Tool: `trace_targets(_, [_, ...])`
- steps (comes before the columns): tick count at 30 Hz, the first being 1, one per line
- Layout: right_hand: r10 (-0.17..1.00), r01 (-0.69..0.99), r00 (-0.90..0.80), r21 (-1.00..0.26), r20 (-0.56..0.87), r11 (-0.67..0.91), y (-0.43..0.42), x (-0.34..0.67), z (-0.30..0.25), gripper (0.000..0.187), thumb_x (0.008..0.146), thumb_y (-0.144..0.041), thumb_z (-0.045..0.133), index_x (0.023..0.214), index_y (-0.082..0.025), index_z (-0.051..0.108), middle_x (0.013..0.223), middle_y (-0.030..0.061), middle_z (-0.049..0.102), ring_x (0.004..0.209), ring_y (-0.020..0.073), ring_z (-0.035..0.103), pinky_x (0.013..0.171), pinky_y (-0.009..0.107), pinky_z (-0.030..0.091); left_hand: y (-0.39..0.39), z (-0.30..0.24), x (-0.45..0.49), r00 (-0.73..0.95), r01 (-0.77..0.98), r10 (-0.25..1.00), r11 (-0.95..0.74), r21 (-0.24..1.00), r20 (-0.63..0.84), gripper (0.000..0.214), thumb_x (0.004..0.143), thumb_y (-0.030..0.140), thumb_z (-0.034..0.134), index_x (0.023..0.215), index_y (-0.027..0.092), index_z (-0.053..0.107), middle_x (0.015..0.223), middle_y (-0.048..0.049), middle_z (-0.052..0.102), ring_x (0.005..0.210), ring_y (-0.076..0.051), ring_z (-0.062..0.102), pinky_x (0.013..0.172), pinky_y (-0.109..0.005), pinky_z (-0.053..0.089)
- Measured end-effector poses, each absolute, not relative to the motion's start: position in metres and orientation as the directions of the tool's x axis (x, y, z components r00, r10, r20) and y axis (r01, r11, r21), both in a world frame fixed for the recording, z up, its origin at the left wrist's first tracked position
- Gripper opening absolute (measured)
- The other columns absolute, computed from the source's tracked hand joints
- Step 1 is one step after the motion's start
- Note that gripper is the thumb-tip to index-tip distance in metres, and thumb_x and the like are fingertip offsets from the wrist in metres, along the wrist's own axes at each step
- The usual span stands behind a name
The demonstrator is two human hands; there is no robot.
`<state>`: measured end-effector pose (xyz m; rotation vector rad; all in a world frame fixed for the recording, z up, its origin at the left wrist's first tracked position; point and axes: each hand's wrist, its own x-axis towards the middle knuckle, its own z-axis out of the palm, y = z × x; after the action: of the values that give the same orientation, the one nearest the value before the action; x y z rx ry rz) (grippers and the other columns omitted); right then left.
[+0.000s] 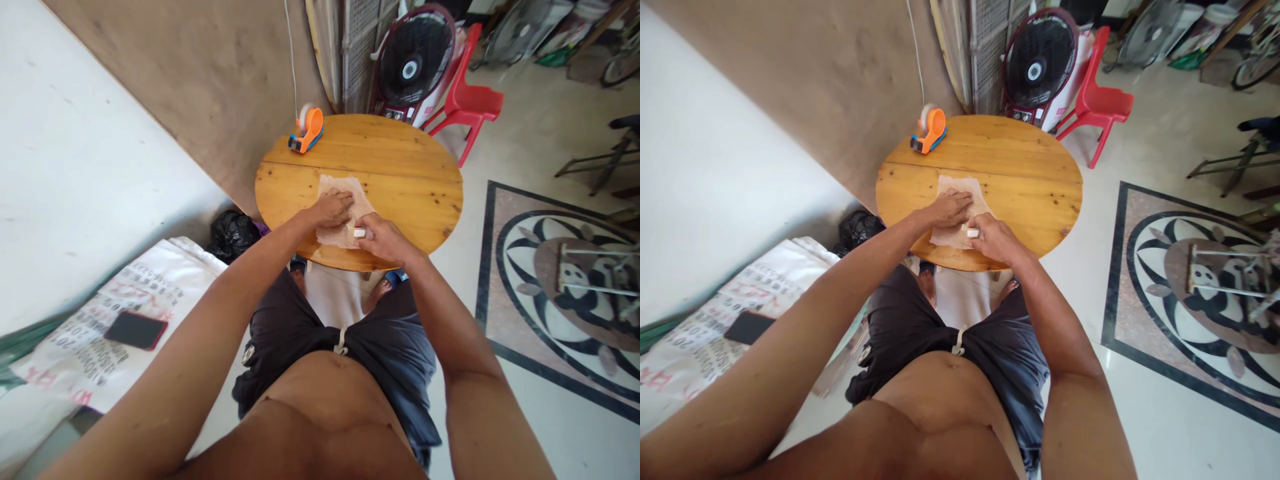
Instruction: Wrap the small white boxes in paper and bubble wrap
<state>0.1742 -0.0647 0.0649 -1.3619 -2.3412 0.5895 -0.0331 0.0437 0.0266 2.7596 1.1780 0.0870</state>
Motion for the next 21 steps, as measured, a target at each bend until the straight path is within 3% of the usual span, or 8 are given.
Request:
trace_targets(6, [0.837,0.670,-0.516,-0.522,0.183,0.528,-0.089,0.176,0.049,0.027,0.086,-0.032,0.067,0.110,-0.021,0.062,0.105,0.0100,0.068,0.093,0.0257,0.065,0.087,0.039,0.051,0.041,0.028,-0.032,0.676,0.725,0.737,-0.663,0.186,-0.007,0.062,0.098,0.046,0.042,0.152,0.018,0.048,0.163,-0.0140,0.041,0.142,-0.038,0.039,0.112,-0.055,0.036])
trace_targets(12, [0.809,0.655,-0.530,-0.482,0.256,0.582,-0.088,0.181,0.041,0.049,0.090,-0.034,0.064,0.135,-0.018,0.055,0.126,0.0172,0.066,0.113,0.0327,0.064,0.099,0.049,0.051,0.043,0.024,-0.029,0.650,0.743,0.760,-0.643,0.188,0.029,0.061,0.098,0.047,0.040,0.150,0.018,0.050,0.162,-0.0136,0.042,0.141,-0.038,0.040,0.111,-0.057,0.037])
trace_targets(21, [0.803,0.640,-0.498,-0.486,0.328,0.595,-0.073,0.183,0.034,0.047,0.090,-0.030,0.064,0.136,-0.020,0.059,0.129,0.0159,0.066,0.121,0.0320,0.062,0.105,0.050,0.052,0.048,0.025,-0.020,0.591,0.790,0.806,-0.586,0.180,0.026,0.061,0.098,0.038,0.037,0.157,0.022,0.039,0.163,-0.0110,0.040,0.142,-0.037,0.037,0.113,-0.059,0.034])
